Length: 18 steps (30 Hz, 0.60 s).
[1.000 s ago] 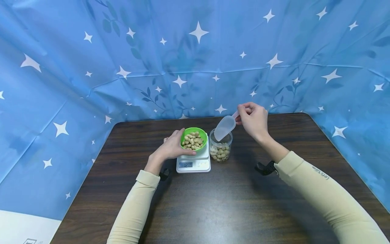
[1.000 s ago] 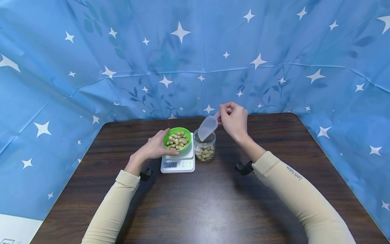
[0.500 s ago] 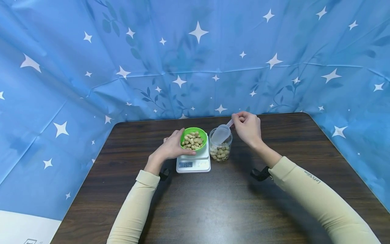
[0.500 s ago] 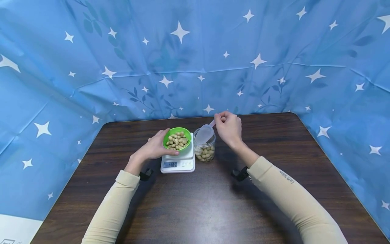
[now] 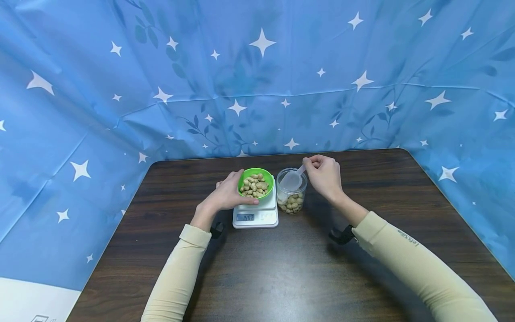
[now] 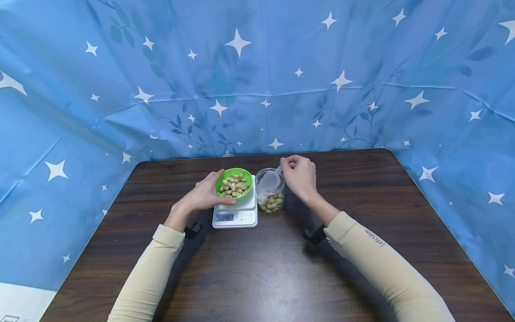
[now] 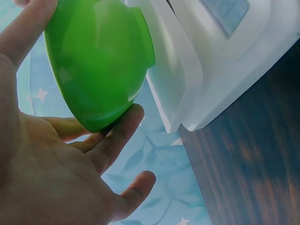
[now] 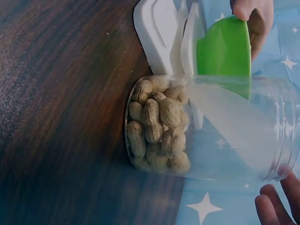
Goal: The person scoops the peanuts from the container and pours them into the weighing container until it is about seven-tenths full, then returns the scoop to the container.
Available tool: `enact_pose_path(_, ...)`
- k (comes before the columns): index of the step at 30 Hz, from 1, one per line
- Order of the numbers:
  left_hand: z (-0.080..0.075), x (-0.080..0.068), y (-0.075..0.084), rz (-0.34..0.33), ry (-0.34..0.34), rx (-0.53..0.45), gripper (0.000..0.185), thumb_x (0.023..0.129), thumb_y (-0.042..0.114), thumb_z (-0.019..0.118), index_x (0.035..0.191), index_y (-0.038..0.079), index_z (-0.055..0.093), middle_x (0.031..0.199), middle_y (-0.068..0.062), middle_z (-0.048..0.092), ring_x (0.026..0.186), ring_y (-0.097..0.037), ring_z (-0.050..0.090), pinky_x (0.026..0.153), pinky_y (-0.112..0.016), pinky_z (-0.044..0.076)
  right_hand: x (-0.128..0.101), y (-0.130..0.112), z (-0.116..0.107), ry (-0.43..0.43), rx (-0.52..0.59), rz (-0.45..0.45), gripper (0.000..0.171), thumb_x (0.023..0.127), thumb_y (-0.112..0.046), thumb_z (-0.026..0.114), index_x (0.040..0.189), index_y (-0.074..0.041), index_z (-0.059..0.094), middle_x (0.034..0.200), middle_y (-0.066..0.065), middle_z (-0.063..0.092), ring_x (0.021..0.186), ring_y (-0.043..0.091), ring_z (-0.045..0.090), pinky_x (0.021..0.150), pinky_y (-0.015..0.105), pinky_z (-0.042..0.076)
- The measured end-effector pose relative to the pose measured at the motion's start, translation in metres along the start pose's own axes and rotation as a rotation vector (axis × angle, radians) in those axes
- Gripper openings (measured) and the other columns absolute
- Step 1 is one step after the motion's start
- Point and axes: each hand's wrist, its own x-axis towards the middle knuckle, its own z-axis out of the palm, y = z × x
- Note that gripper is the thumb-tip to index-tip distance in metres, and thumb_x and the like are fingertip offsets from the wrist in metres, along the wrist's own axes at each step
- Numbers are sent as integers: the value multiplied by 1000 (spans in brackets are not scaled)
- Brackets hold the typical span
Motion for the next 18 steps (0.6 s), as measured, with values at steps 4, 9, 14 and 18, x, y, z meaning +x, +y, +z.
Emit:
enact_pose_path(4,0,0,1,-2,1,-1,119,78,54,87,163,3,20,160,-20,33,144,-33,37,115,-67,18,-1,3,1,13,4,-1,26,102,-23,63,92,-4,78,66,4,67,49,18,47,45,28,32)
enact_pose_path(9,1,-1,0,2,2,-3,120,78,55,85,163,3,19,161,-21,30,145,-34,35,114,-68,17,-1,7,0,1,16,32,25,102,-21,61,95,-3,77,77,13,71,56,19,58,50,28,41)
enact_pose_path(14,3,-3,-6,4,1,-42,119,81,61,80,164,5,16,164,-19,26,147,-34,33,115,-69,14,0,13,-4,-73,36,72,29,103,-24,59,102,-1,75,83,15,72,61,14,65,53,27,48)
enact_pose_path(18,3,-5,-13,19,25,-88,106,91,65,66,165,8,15,164,-17,24,148,-34,30,116,-68,14,2,18,-10,-128,52,99,46,106,-42,56,113,1,72,91,15,74,71,16,71,57,26,51)
